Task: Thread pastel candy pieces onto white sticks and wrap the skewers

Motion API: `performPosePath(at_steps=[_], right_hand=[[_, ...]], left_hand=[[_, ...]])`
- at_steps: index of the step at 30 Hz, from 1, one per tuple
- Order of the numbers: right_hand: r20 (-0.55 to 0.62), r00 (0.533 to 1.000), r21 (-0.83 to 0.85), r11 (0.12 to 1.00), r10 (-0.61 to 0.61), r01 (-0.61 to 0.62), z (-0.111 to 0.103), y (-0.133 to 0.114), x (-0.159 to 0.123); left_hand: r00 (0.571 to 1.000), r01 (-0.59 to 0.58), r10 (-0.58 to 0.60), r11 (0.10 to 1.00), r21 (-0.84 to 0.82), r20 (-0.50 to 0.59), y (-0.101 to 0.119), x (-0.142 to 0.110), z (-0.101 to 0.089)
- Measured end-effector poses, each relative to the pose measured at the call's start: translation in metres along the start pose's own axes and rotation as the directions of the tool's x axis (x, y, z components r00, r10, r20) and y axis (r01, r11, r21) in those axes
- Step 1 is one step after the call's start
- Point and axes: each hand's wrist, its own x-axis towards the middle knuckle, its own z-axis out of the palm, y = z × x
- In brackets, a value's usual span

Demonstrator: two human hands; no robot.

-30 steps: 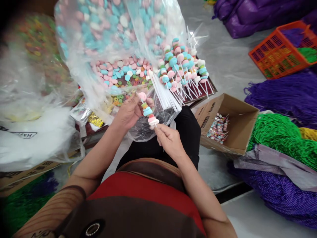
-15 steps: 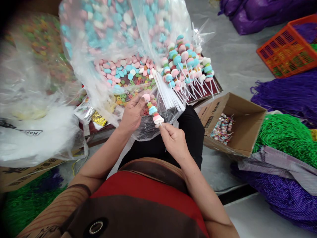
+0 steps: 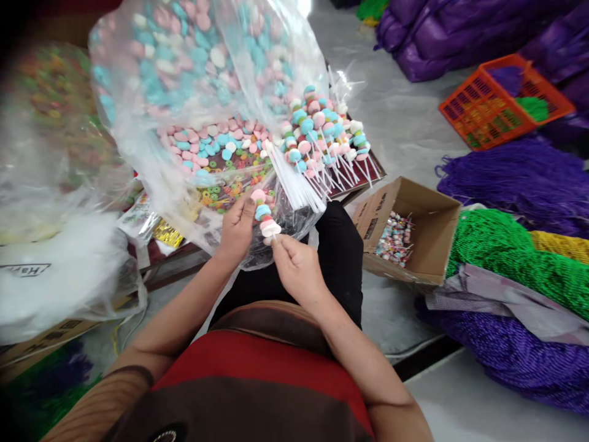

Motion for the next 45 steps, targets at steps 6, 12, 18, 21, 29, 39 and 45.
performPosePath(at_steps=[6,12,18,21,29,39,45], right_hand=[[-0.021,0.999,-0.008,0.999,-0.042,0.042,0.007,-0.003,0.008],[0.029,0.999,-0.029,0.999,-0.043,0.044,0.007,0.011,0.018],[-0.255,0.958,-0.12,0.987,-0.133,0.105,-0.058,0.002,0.03],[-0.481,0.835,-0.385,0.92,-0.267,0.072,-0.106,-0.005,0.065],[-0.368,0.912,-0.775,0.601,-0.179,-0.194,-0.15,0.023,0.187],[-0.195,0.873,-0.771,0.62,-0.446,0.145,-0.09,-0.005,0.129],[0.016,0.997,-0.913,0.407,-0.069,0.043,0.008,-0.014,0.124]], left_hand=[[0.999,0.004,-0.001,0.996,0.085,-0.04,0.005,0.001,-0.001],[0.999,-0.031,0.031,0.999,0.012,-0.035,0.011,0.004,-0.006],[0.997,-0.083,0.083,0.98,-0.18,-0.006,0.009,0.016,-0.021],[0.998,-0.039,0.032,0.99,-0.134,-0.051,0.001,0.019,-0.029],[0.996,0.038,-0.042,0.998,-0.04,-0.082,-0.012,0.011,-0.042],[0.999,0.027,-0.027,1.0,0.0,-0.045,-0.02,0.005,-0.039],[0.999,-0.008,0.008,1.0,-0.001,-0.033,-0.025,0.003,-0.039]])
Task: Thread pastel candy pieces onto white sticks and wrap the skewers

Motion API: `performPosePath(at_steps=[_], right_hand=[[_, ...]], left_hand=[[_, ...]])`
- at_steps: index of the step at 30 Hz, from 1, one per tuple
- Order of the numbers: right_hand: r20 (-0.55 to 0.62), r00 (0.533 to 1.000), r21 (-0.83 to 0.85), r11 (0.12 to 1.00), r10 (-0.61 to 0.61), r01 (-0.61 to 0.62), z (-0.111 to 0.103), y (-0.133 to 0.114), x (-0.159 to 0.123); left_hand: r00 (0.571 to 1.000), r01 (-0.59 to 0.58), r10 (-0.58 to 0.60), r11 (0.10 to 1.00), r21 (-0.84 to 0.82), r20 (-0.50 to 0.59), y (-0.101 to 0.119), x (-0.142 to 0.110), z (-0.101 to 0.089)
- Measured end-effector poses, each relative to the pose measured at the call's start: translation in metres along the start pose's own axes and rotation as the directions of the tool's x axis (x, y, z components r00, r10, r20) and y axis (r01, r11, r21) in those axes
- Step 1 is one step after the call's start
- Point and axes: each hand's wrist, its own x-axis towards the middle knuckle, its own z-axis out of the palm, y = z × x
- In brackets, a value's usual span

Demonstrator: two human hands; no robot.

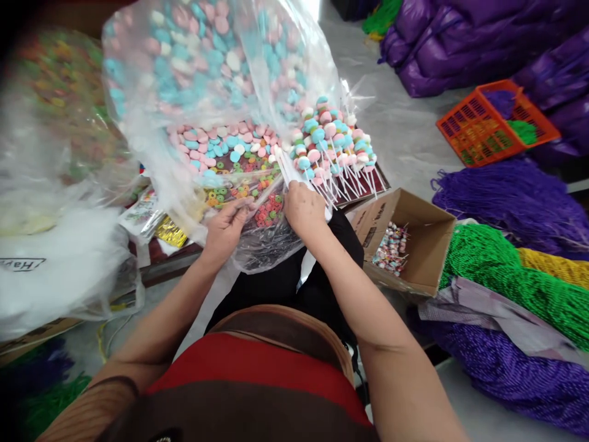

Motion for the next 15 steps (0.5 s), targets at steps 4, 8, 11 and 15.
performPosePath(at_steps=[4,8,11,15], right_hand=[[-0.017,0.997,-0.066,0.995,0.072,-0.073,0.014,-0.009,0.014],[-0.032,0.994,-0.03,0.993,0.109,-0.11,0.016,-0.007,0.017],[-0.064,0.99,0.019,0.992,0.128,-0.127,0.012,-0.007,0.013],[-0.188,0.981,0.138,0.99,0.044,-0.018,0.007,-0.002,-0.009]], left_hand=[[1.0,-0.02,0.02,1.0,-0.002,-0.021,-0.004,-0.001,0.0],[0.999,-0.019,0.018,1.0,-0.025,-0.029,-0.007,0.0,0.001],[0.999,0.042,-0.044,0.997,-0.065,-0.032,-0.008,0.002,0.001],[0.996,0.085,-0.086,0.991,-0.101,-0.014,0.004,0.012,-0.002]])
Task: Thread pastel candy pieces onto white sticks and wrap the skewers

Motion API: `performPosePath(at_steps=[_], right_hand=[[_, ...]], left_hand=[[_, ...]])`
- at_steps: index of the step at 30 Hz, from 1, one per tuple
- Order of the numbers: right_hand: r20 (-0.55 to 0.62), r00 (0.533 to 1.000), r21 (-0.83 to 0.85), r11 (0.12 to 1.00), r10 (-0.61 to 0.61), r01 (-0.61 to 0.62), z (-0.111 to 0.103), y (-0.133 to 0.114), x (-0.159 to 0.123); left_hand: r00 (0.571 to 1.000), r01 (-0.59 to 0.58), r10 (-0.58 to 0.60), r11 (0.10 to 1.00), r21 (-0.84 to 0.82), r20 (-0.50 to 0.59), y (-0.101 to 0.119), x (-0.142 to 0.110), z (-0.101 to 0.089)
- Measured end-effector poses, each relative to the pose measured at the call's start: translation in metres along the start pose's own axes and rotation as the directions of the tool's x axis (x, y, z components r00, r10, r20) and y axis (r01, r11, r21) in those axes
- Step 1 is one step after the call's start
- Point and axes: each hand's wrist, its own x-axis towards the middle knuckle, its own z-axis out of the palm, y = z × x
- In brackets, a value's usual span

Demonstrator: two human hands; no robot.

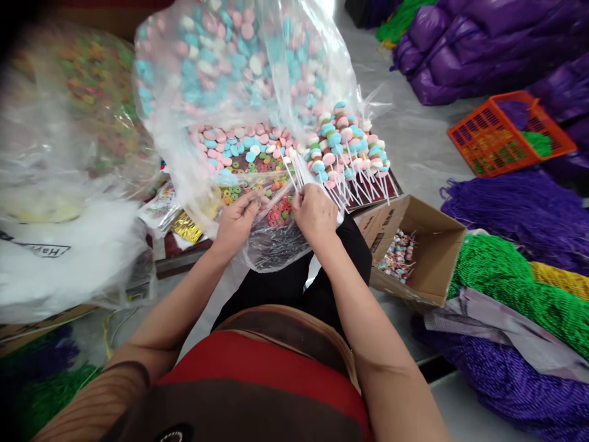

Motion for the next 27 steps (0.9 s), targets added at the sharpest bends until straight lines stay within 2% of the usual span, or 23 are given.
performPosePath(at_steps=[4,7,12,17,20,22,25,27], right_hand=[[-0.096,0.984,0.139,0.977,-0.148,0.161,-0.005,0.01,-0.039],[-0.111,0.975,0.254,0.943,-0.192,0.215,-0.002,0.018,-0.066],[-0.113,0.984,0.463,0.869,-0.138,0.175,0.008,0.026,-0.089],[-0.137,0.987,0.654,0.741,-0.085,0.155,0.007,0.029,-0.096],[-0.044,0.997,0.808,0.584,-0.069,0.076,-0.001,0.03,-0.098],[0.112,0.991,0.914,0.399,-0.079,-0.072,-0.005,0.028,-0.098],[0.334,0.935,0.941,0.089,-0.12,-0.325,-0.007,0.024,-0.099],[0.412,0.901,0.907,-0.038,-0.132,-0.42,-0.007,0.022,-0.1]], left_hand=[[0.999,-0.013,0.017,0.996,-0.093,0.046,0.028,0.01,0.007],[0.996,-0.006,0.023,0.981,-0.194,0.086,0.043,0.01,0.017],[0.976,0.109,-0.052,0.956,-0.272,0.21,0.048,-0.002,0.029],[0.967,0.119,-0.035,0.938,-0.327,0.253,0.053,-0.006,0.032],[0.959,0.169,-0.062,0.908,-0.383,0.275,0.057,-0.006,0.035],[0.938,0.235,-0.092,0.877,-0.419,0.334,0.057,-0.008,0.038],[0.884,0.336,-0.125,0.84,-0.427,0.45,0.054,-0.011,0.04],[0.862,0.336,-0.128,0.869,-0.364,0.49,0.051,-0.005,0.037]])
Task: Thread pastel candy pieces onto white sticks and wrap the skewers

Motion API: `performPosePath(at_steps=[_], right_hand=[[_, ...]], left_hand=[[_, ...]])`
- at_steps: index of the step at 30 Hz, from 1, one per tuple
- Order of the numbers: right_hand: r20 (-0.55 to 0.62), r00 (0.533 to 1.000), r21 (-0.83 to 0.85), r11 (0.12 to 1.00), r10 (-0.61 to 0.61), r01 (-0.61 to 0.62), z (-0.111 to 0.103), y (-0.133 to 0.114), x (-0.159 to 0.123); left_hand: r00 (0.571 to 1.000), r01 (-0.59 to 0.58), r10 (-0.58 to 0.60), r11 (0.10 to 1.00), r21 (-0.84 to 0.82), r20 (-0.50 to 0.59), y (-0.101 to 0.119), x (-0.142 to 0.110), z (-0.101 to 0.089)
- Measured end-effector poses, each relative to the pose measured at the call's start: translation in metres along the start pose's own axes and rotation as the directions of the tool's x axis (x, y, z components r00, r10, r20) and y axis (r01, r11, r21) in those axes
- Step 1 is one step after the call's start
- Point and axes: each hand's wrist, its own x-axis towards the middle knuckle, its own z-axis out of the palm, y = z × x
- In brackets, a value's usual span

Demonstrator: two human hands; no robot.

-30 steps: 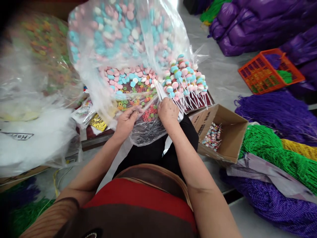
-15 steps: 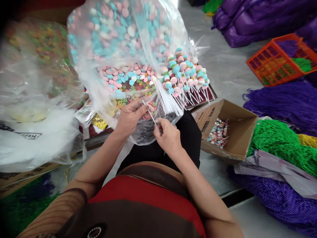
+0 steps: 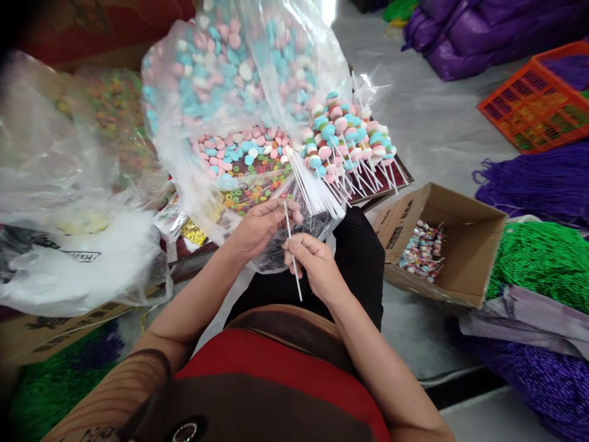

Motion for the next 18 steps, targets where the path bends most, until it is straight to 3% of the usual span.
performPosePath(at_steps=[3,5,7,9,11,13,18], right_hand=[[-0.052,0.999,0.046,0.999,0.006,-0.004,-0.001,0.0,-0.001],[-0.114,0.993,0.015,0.999,-0.029,0.031,-0.003,0.0,-0.002],[-0.158,0.986,-0.019,0.999,-0.048,0.046,-0.005,0.0,-0.002],[-0.169,0.984,-0.039,0.998,-0.048,0.041,-0.006,0.001,-0.003],[-0.17,0.985,-0.052,0.998,-0.042,0.033,-0.007,0.003,-0.002],[-0.175,0.984,-0.062,0.998,-0.042,0.032,-0.007,0.004,-0.001],[-0.19,0.98,-0.066,0.997,-0.063,0.051,-0.01,0.008,0.0]], left_hand=[[0.995,-0.038,0.069,0.938,0.345,-0.078,0.013,0.021,-0.027],[0.949,-0.02,0.226,0.741,0.672,-0.221,0.028,0.046,-0.054],[0.886,0.13,0.35,0.443,0.887,-0.305,0.041,0.073,-0.083],[0.874,0.297,0.343,0.184,0.937,-0.345,0.048,0.096,-0.107],[0.888,0.387,0.263,0.017,0.922,-0.378,0.049,0.111,-0.122],[0.898,0.41,0.203,-0.068,0.91,-0.39,0.045,0.118,-0.129],[0.922,0.363,0.202,-0.148,0.92,-0.331,0.035,0.112,-0.129]])
